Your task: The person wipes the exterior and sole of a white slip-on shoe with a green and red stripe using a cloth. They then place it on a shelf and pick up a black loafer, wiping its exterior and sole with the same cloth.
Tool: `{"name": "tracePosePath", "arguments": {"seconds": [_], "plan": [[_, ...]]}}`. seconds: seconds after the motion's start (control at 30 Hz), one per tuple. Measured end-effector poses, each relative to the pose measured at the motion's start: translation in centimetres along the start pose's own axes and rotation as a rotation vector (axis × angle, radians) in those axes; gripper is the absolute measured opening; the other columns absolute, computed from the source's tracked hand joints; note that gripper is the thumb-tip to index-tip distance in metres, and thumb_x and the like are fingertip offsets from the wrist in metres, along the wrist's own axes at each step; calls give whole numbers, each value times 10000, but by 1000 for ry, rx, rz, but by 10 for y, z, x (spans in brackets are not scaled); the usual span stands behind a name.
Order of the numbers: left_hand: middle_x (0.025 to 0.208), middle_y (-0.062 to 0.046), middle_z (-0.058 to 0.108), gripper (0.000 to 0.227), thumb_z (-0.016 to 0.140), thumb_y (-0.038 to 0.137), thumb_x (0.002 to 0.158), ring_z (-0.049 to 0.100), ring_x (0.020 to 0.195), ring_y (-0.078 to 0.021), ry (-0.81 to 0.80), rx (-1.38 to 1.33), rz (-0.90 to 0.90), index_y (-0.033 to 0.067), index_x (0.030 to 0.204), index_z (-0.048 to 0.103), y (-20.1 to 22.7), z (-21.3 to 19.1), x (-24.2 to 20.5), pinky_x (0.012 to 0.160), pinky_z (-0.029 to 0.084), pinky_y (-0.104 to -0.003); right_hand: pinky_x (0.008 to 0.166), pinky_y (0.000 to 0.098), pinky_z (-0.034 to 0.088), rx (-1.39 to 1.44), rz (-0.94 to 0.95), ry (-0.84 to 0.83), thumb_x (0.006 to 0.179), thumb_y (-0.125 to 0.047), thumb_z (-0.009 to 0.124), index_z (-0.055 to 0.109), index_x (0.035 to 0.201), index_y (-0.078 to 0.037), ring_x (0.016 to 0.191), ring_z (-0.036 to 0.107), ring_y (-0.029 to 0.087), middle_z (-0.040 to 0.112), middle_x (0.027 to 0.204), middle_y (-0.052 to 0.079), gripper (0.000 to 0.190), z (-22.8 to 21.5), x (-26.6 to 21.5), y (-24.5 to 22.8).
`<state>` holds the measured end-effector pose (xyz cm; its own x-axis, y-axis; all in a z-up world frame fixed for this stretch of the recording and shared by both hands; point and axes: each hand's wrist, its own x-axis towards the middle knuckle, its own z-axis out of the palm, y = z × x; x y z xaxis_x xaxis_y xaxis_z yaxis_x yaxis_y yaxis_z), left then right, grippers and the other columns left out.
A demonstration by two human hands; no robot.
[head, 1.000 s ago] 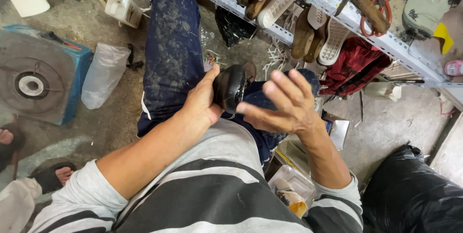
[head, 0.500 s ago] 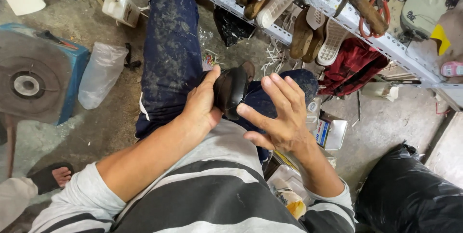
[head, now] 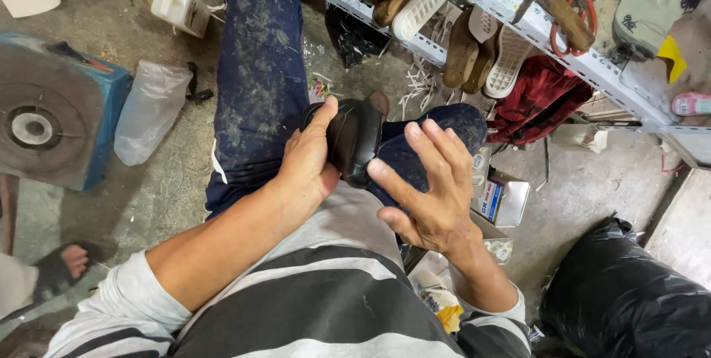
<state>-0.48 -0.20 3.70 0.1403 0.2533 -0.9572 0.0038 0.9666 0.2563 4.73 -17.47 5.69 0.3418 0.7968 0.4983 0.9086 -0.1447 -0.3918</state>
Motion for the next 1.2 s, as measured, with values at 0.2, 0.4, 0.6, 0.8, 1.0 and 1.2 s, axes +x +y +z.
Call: {"name": "tracePosePath", "arguments": {"seconds": [0.2, 0.4, 0.6, 0.8, 1.0, 1.2], "plan": [[1328, -258, 517, 975, 900, 252, 704, 623, 1155, -326, -7, -25, 11, -69, 1479, 403, 4, 2, -8, 880, 598, -492, 1205, 568, 326, 41, 35, -5, 1022, -555, 503, 769, 1249, -250, 1416, 475, 467, 556, 1471, 258, 464, -5, -1, -4], [1062, -223, 608, 696, 906, 208, 718, 685, 939, -341, -18, -69, 19, -56, 1269, 573, -3, -4, 5, 747, 628, -466, 1205, 571, 322, 51, 59, 2, 1025, -529, 507, 772, 1243, -236, 1416, 477, 465, 569, 1456, 259, 451, -4, 1, -13], [977, -208, 631, 594, 905, 198, 726, 699, 864, -329, -21, -87, 35, -48, 1181, 615, -1, -6, 4, 699, 633, -458, 1195, 578, 330, -1, 49, 8, 1026, -521, 506, 793, 1200, -234, 1395, 488, 475, 571, 1443, 265, 441, -6, -2, -15], [933, -198, 638, 542, 905, 199, 730, 700, 837, -331, -52, -86, 48, -15, 1140, 620, -3, -7, 13, 699, 640, -467, 1190, 569, 349, 47, 85, 13, 1027, -498, 523, 757, 1267, -194, 1397, 499, 464, 569, 1452, 266, 452, 1, 2, -14], [929, -186, 637, 527, 902, 191, 730, 698, 841, -323, -62, -81, 60, 3, 1129, 615, 3, -7, 2, 707, 641, -458, 1187, 565, 364, 136, 85, 34, 1024, -482, 523, 768, 1231, -185, 1393, 504, 471, 560, 1449, 283, 437, 1, -7, -15], [873, -181, 654, 434, 893, 173, 745, 708, 789, -327, -123, -95, 75, 24, 1056, 630, 2, -9, 2, 665, 642, -462, 1153, 594, 406, 184, 98, 48, 1025, -441, 545, 732, 1279, -144, 1359, 536, 498, 569, 1429, 297, 433, 5, 3, -12]]}}
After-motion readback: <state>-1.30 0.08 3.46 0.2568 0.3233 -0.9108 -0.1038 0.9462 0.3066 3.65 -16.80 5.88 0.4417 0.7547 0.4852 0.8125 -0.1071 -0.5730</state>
